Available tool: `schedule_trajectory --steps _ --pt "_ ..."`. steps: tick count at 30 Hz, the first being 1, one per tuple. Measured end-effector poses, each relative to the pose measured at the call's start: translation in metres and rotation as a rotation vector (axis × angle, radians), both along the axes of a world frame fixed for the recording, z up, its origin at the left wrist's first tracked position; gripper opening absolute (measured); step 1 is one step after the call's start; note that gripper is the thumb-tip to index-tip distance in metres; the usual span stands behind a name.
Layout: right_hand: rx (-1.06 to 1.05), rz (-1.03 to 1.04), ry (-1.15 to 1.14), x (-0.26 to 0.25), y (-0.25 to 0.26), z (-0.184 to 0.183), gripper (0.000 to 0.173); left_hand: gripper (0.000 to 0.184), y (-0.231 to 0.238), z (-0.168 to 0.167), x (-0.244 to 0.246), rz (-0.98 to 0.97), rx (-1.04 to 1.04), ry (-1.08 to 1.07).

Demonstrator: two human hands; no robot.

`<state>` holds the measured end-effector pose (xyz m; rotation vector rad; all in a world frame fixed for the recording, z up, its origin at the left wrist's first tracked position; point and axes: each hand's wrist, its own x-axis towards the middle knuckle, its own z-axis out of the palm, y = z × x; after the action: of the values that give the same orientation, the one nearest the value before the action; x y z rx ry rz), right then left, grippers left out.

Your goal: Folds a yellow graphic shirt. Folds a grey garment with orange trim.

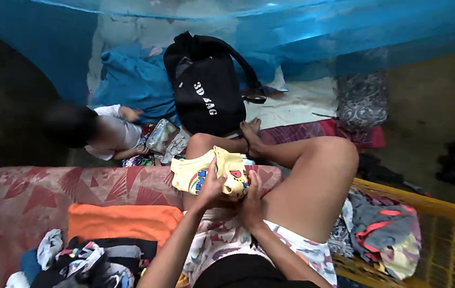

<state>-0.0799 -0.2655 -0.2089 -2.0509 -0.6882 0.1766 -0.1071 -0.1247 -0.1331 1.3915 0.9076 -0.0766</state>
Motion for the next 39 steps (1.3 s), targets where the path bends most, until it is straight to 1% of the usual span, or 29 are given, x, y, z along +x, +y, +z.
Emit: schedule_trajectory --steps 2,3,5,8,10,11,13,14,15,16,18,20,22,23,24,25,26,28,29,30,32,33,34,35,37,38,39 --pt "0.039 -0.005 0.049 -0.002 -0.007 -0.002 0.068 0.068 -0.002 -0.007 -0.003 -0.005 0.132 -0.015" --pt "0.03 0.015 0.061 -0.005 -0.011 0.002 0.065 0.066 -0.002 -0.012 -0.006 -0.026 0.228 -0.002" --pt "-0.026 0.081 0.091 -0.012 -0.02 0.006 0.06 0.065 -0.001 -0.02 -0.014 -0.099 0.321 0.009" --pt "-0.117 0.243 0.128 -0.015 -0.026 0.011 0.052 0.067 0.004 -0.019 -0.023 -0.18 0.325 -0.009" --pt "-0.15 0.336 0.052 -0.016 -0.027 0.007 0.054 0.075 0.009 -0.017 -0.031 -0.25 0.273 -0.036" --pt "-0.159 0.363 0.014 -0.016 -0.027 0.005 0.057 0.076 0.011 -0.015 -0.035 -0.284 0.261 -0.059" --pt "-0.171 0.401 0.008 -0.016 -0.031 0.006 0.056 0.063 0.012 -0.01 -0.041 -0.359 0.274 -0.093" --pt "-0.16 0.421 0.072 -0.015 -0.035 0.009 0.052 0.056 0.012 -0.007 -0.042 -0.403 0.291 -0.082" --pt "-0.118 0.424 0.193 -0.014 -0.04 0.013 0.048 0.053 0.011 -0.005 -0.041 -0.433 0.316 -0.063" --pt "-0.05 0.385 0.369 -0.013 -0.045 0.018 0.04 0.051 0.01 -0.004 -0.039 -0.448 0.335 -0.044" --pt "0.056 0.17 0.742 -0.009 -0.047 0.028 0.023 0.052 0.01 -0.002 -0.038 -0.459 0.356 -0.024" --pt "0.076 -0.079 1.02 -0.003 -0.038 0.036 0.025 0.059 0.011 0.003 -0.04 -0.481 0.35 -0.015" --pt "0.087 -0.24 1.262 0.007 -0.021 0.044 0.037 0.069 0.014 0.009 -0.042 -0.535 0.333 -0.002" --pt "0.121 -0.298 1.391 0.012 -0.014 0.044 0.042 0.071 0.018 0.011 -0.043 -0.559 0.32 0.003" --pt "0.172 -0.342 1.51 0.017 -0.008 0.041 0.039 0.071 0.021 0.012 -0.043 -0.569 0.322 0.004" --pt "0.215 -0.363 1.607 0.02 -0.004 0.039 0.032 0.071 0.025 0.013 -0.044 -0.572 0.334 0.008" --pt "0.255 -0.343 1.656 0.022 -0.002 0.039 0.027 0.074 0.027 0.016 -0.044 -0.567 0.356 0.01" --pt "0.297 -0.291 1.606 0.02 -0.005 0.042 0.023 0.074 0.03 0.02 -0.044 -0.563 0.414 0.019" --pt "0.31 -0.279 1.539 0.02 -0.009 0.046 0.025 0.068 0.028 0.02 -0.044 -0.56 0.461 0.028" --pt "0.316 -0.264 1.454 0.021 -0.013 0.051 0.03 0.059 0.024 0.02 -0.044 -0.554 0.521 0.038" --pt "0.298 -0.238 1.264 0.025 -0.022 0.065 0.033 0.039 0.008 0.015 -0.043 -0.538 0.685 0.018" --pt "0.286 -0.22 1.183 0.028 -0.026 0.073 0.036 0.032 -0.002 0.012 -0.044 -0.555 0.75 0.005" --pt "0.268 -0.194 1.105 0.029 -0.028 0.081 0.042 0.028 -0.011 0.009 -0.045 -0.583 0.788 -0.008" --pt "0.244 -0.146 1.037 0.03 -0.028 0.088 0.05 0.027 -0.018 0.007 -0.047 -0.62 0.787 -0.019" --pt "0.209 0.013 0.962 0.028 -0.021 0.098 0.071 0.025 -0.018 0.008 -0.052 -0.649 0.664 -0.051" --pt "0.202 0.114 0.94 0.027 -0.013 0.101 0.077 0.023 -0.013 0.013 -0.056 -0.602 0.575 -0.06" --pt "0.191 0.207 0.926 0.024 -0.003 0.104 0.081 0.022 -0.006 0.018 -0.061 -0.487 0.506 -0.061"
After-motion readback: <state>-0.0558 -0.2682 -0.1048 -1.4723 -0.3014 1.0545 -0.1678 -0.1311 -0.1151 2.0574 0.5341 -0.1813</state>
